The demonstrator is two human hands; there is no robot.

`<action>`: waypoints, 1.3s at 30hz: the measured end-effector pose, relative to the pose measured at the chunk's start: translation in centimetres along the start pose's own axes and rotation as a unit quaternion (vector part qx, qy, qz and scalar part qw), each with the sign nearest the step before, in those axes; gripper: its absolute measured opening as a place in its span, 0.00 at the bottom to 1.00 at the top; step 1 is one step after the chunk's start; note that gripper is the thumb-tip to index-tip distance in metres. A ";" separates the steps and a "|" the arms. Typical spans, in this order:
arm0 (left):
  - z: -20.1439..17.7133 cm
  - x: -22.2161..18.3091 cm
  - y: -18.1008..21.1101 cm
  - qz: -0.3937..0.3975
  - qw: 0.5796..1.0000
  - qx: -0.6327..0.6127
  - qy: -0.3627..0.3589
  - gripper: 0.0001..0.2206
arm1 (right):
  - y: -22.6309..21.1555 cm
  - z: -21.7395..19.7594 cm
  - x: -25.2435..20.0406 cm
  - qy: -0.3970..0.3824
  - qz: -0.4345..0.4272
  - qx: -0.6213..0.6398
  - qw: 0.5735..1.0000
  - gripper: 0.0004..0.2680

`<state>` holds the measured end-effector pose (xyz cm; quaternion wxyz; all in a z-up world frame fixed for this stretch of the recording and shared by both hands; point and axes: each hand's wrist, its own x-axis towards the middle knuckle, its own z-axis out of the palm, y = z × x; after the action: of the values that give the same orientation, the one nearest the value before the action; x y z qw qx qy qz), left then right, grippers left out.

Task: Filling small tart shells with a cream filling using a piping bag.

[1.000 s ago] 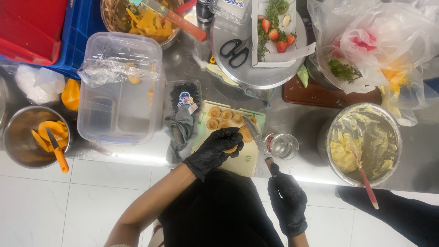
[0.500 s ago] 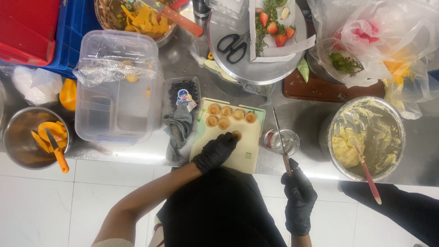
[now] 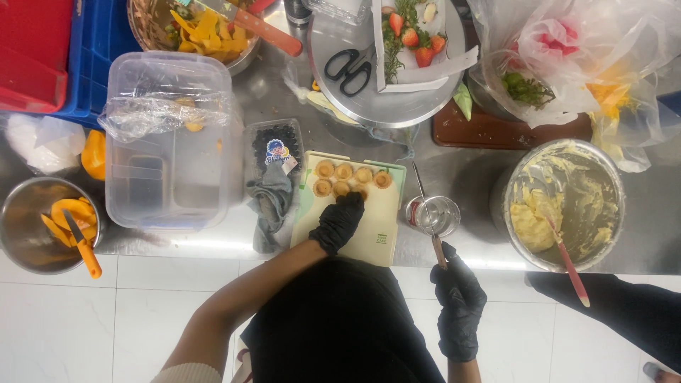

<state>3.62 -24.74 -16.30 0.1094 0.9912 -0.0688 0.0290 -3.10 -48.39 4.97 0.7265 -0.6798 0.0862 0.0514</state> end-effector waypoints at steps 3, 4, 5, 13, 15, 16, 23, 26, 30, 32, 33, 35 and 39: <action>-2.3 -0.2 -0.2 -0.007 0.997 -0.072 0.006 0.09 | 0.0 0.4 0.2 0.012 0.005 -0.048 0.999 0.16; -2.4 -0.2 -0.6 -0.008 0.997 -0.072 0.006 0.09 | -0.2 0.5 0.1 0.011 0.005 -0.048 0.999 0.16; -2.6 -0.1 -0.9 -0.002 0.989 -0.148 0.012 0.10 | -0.4 0.6 0.1 0.005 0.008 -0.053 0.999 0.16; -10.9 0.9 -2.7 -0.122 0.569 -0.785 -0.211 0.21 | -4.3 2.6 1.3 0.016 0.160 -0.099 0.982 0.16; -13.3 0.9 -2.3 -0.059 0.416 -0.889 -0.182 0.16 | -2.2 0.9 1.5 0.023 0.208 0.011 0.978 0.14; -13.6 1.1 -1.9 -0.060 0.416 -0.889 -0.182 0.16 | -2.0 0.8 1.6 0.023 0.209 0.011 0.978 0.14; -13.1 1.4 -0.7 -0.214 0.167 -0.949 -0.162 0.08 | -1.8 0.5 1.1 -0.046 0.096 -0.128 0.986 0.14; -12.7 1.6 0.0 -0.250 0.152 -0.943 -0.157 0.08 | -2.7 1.7 0.2 -0.033 0.093 -0.117 0.988 0.15; -10.6 1.2 0.5 -0.216 0.118 -0.956 -0.162 0.05 | -2.4 2.0 -0.7 -0.066 0.014 -0.015 0.998 0.16; -9.8 1.0 0.5 -0.208 0.146 -0.955 -0.155 0.04 | 0.5 0.5 -0.8 -0.063 0.004 -0.069 0.996 0.13; -9.4 0.8 0.5 -0.199 0.174 -0.953 -0.146 0.03 | 1.9 -0.2 -0.9 -0.060 -0.007 -0.124 0.990 0.10; -9.1 0.7 0.4 -0.197 0.193 -0.951 -0.138 0.03 | 3.1 -0.9 -0.9 -0.057 -0.028 -0.160 0.985 0.10; -9.0 0.4 0.3 -0.215 0.234 -0.940 -0.125 0.03 | 2.9 -0.9 -0.7 -0.064 -0.076 -0.227 0.969 0.12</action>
<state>3.62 -23.05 -7.41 0.9548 0.1477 0.1557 -0.2056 -4.42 -49.05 2.18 0.5591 -0.8266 -0.0265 0.0580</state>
